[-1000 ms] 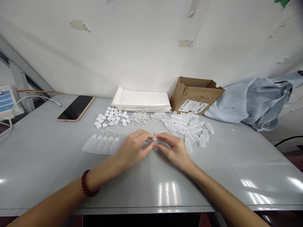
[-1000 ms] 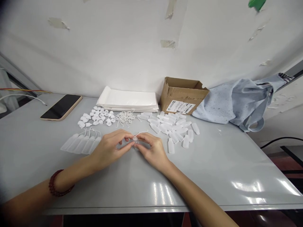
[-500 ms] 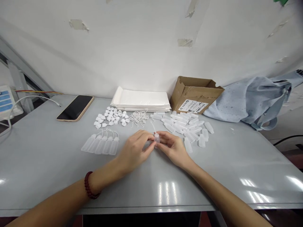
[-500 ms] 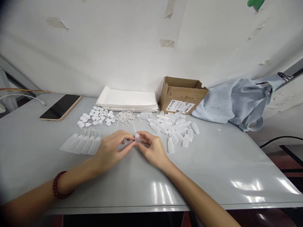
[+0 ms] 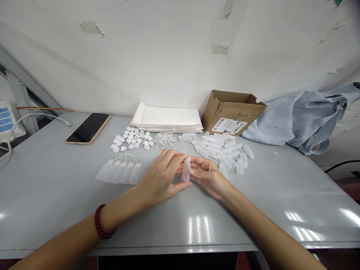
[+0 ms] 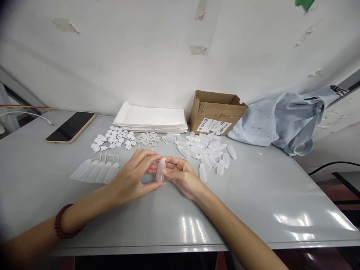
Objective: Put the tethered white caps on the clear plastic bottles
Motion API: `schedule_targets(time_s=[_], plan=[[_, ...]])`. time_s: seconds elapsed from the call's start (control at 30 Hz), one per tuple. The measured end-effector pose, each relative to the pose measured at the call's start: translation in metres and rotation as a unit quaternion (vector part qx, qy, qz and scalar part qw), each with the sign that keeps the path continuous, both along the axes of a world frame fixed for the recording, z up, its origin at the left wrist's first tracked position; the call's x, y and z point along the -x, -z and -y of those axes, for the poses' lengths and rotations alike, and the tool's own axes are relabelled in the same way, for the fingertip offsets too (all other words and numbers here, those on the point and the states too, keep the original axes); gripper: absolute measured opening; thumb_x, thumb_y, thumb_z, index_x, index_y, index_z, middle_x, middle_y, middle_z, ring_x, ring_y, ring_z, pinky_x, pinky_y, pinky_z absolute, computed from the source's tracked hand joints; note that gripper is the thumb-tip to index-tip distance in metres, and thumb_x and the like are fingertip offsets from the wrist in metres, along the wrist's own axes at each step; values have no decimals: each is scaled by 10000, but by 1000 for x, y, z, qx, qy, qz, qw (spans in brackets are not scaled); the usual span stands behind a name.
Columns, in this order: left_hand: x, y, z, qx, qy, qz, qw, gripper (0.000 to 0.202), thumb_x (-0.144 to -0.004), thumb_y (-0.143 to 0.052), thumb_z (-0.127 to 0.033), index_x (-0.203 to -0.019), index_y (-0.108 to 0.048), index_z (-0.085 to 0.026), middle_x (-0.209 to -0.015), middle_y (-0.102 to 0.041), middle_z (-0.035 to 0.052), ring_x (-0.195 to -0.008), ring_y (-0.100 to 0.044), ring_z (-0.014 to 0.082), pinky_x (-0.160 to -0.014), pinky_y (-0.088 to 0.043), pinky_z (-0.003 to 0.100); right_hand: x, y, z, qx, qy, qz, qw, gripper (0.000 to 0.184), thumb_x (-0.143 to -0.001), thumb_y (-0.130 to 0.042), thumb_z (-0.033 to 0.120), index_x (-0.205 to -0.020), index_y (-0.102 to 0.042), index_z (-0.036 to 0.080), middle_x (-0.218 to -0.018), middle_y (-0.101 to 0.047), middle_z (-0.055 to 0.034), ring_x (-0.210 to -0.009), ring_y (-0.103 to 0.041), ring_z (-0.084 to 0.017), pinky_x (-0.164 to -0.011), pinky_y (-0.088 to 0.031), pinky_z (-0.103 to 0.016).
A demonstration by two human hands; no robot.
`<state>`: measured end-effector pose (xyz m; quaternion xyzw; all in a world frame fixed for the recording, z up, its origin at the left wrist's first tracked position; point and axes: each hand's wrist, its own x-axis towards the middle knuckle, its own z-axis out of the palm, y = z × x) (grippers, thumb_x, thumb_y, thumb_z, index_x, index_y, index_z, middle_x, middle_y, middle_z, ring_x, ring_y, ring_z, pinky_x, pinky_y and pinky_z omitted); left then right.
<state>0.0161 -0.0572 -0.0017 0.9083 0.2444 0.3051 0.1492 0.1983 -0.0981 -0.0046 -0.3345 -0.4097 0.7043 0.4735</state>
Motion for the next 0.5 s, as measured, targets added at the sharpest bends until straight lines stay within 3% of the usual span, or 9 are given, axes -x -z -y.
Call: schedule_targets(time_s=[0.17, 0.3, 0.5], plan=[[1, -4, 1, -22, 19, -23, 999, 431, -783, -681, -233, -1146, -477, -124, -1045, -541, 103, -957, -467, 237, -805, -466, 370, 2, -1, 0, -16, -2, 2, 1000, 214, -852, -638, 302, -1017, -711, 188, -1018, -728, -95, -1017, -671, -248, -925, -505, -409], [2, -5, -1, -62, 26, -37, 997, 379, -795, -650, -207, -1123, -493, -101, -1021, -555, 110, -928, -466, 235, -795, -462, 374, 4, -1, 0, -15, 21, 24, 999, 271, -901, -564, 376, -962, -735, 176, -979, -734, -98, -1013, -669, -241, -891, -523, -382], [3, -4, -3, -118, 16, -17, 993, 366, -794, -666, -233, -1094, -516, -85, -996, -573, 117, -924, -493, 245, -789, -474, 388, 3, 1, 0, 11, 24, -3, 1000, 222, -889, -580, 280, -984, -742, 161, -959, -738, -97, -967, -683, -225, -875, -516, -350]])
